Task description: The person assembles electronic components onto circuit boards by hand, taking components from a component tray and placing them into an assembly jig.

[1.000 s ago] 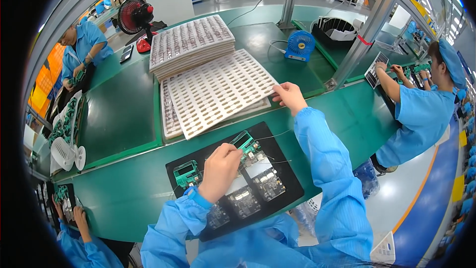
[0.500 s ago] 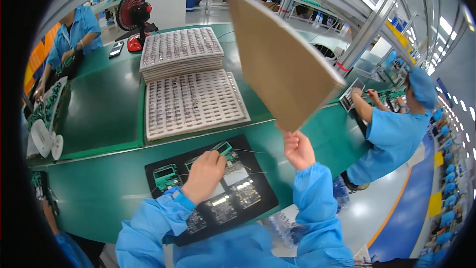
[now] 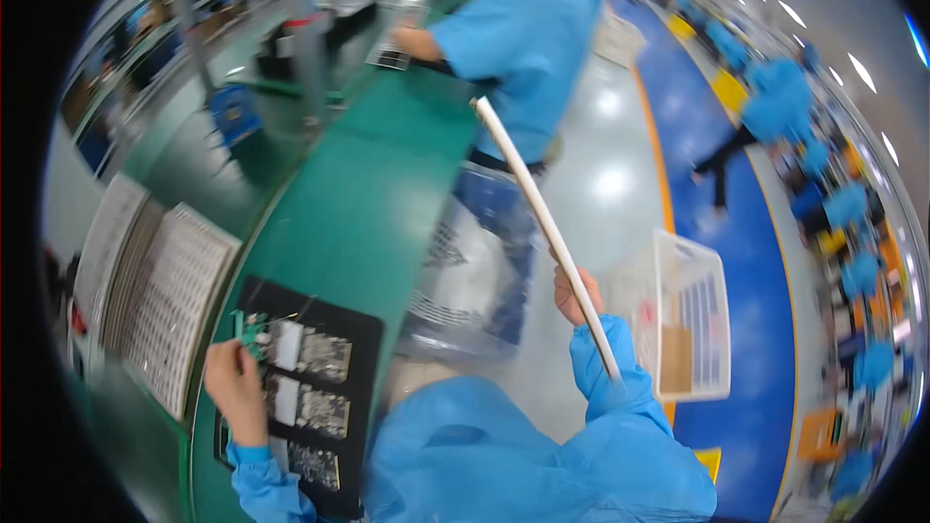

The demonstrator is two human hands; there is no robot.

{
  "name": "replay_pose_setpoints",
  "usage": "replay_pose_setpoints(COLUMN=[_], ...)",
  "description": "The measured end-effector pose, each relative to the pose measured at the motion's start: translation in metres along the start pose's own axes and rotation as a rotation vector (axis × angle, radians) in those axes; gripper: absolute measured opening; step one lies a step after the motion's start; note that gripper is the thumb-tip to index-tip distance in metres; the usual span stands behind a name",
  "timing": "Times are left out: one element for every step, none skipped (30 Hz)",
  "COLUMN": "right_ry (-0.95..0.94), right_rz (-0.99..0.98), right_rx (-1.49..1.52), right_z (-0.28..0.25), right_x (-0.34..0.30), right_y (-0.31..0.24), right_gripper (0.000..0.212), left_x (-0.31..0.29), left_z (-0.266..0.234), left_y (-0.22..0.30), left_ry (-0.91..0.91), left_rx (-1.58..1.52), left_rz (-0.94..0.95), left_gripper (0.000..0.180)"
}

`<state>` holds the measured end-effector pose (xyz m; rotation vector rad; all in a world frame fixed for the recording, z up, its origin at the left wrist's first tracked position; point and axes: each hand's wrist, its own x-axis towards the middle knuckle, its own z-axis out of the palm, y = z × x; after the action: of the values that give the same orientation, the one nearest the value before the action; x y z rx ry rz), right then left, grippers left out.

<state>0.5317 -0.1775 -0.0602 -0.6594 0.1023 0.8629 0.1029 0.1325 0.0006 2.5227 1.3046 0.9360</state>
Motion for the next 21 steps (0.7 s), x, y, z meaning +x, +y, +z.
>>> replay_pose_setpoints(right_ry=[0.049,0.336,0.062,0.088,0.229,0.375,0.394,0.457,0.515,0.52,0.682,0.843,0.867,0.874,0.849,0.818,0.865,0.908,0.831,0.841,0.834], right_rz=[-0.063,-0.384,-0.105,-0.131,-0.313,-0.481,-0.504,-0.599,-0.678,-0.667,-0.716,-0.76,-0.825,-0.842,-0.985,-1.115,-1.057,-0.994,-0.928,-0.765,-0.574], right_rx=[0.025,-0.095,0.346,0.361,0.318,0.276,0.28,0.355,0.435,0.448,0.442,0.43,0.401,0.403,0.422,0.441,0.439,0.435,0.414,0.4,0.387], right_z=[-0.094,-0.18,-0.201,-0.232,-0.27,-0.304,-0.333,-0.359,-0.373,-0.372,-0.366,-0.359,-0.358,-0.373,-0.387,-0.401,-0.4,-0.399,-0.405,-0.411,-0.412], right_x=[0.0,-0.007,-0.033,-0.057,-0.077,-0.099,-0.119,-0.139,-0.15,-0.149,-0.148,-0.144,-0.142,-0.15,-0.155,-0.158,-0.15,-0.14,-0.136,-0.13,-0.114], right_y=[-0.011,-0.028,-0.03,-0.031,-0.036,-0.036,-0.035,-0.034,-0.03,-0.025,-0.022,-0.019,-0.023,-0.036,-0.051,-0.062,-0.066,-0.07,-0.073,-0.078,-0.077], right_gripper=[0.02,0.015,0.017,0.017,0.021,0.025,0.025,0.028,0.032,0.032,0.029,0.026,0.031,0.031,0.033,0.035,0.035,0.036,0.045,0.047,0.05], left_x=[0.002,0.009,0.001,-0.001,0.002,0.005,0.006,0.008,0.007,0.003,-0.001,-0.004,-0.006,-0.003,-0.001,0.003,0.003,0.001,0.002,0.004,-0.001], left_z=[0.003,0.008,0.004,0.005,0.012,0.017,0.021,0.024,0.024,0.019,0.013,0.009,0.007,0.014,0.022,0.029,0.022,0.012,0.007,-0.005,-0.008], left_y=[-0.002,0.005,-0.005,-0.007,-0.003,-0.005,-0.009,-0.008,-0.015,-0.023,-0.027,-0.032,-0.039,-0.035,-0.03,-0.03,-0.037,-0.042,-0.034,-0.021,-0.038], left_ry=[0.0,0.002,-0.009,0.0,-0.015,-0.035,-0.053,-0.073,-0.078,-0.073,-0.064,-0.065,-0.055,-0.05,-0.016,-0.017,-0.028,-0.038,-0.061,-0.139,-0.04], left_rx=[-0.018,-0.038,-0.003,0.023,0.029,0.0,-0.024,-0.022,-0.021,-0.002,0.051,0.07,0.091,0.089,0.035,0.034,-0.002,-0.033,-0.012,0.082,0.034], left_rz=[0.009,0.084,0.064,0.106,0.108,0.107,0.098,0.098,0.102,0.099,0.114,0.119,0.095,0.084,0.021,0.024,0.06,0.094,0.097,0.048,0.099], left_gripper=[0.009,0.008,0.008,0.008,0.008,0.008,0.008,0.01,0.009,0.009,0.01,0.01,0.011,0.012,0.013,0.013,0.013,0.013,0.013,0.013,0.012])
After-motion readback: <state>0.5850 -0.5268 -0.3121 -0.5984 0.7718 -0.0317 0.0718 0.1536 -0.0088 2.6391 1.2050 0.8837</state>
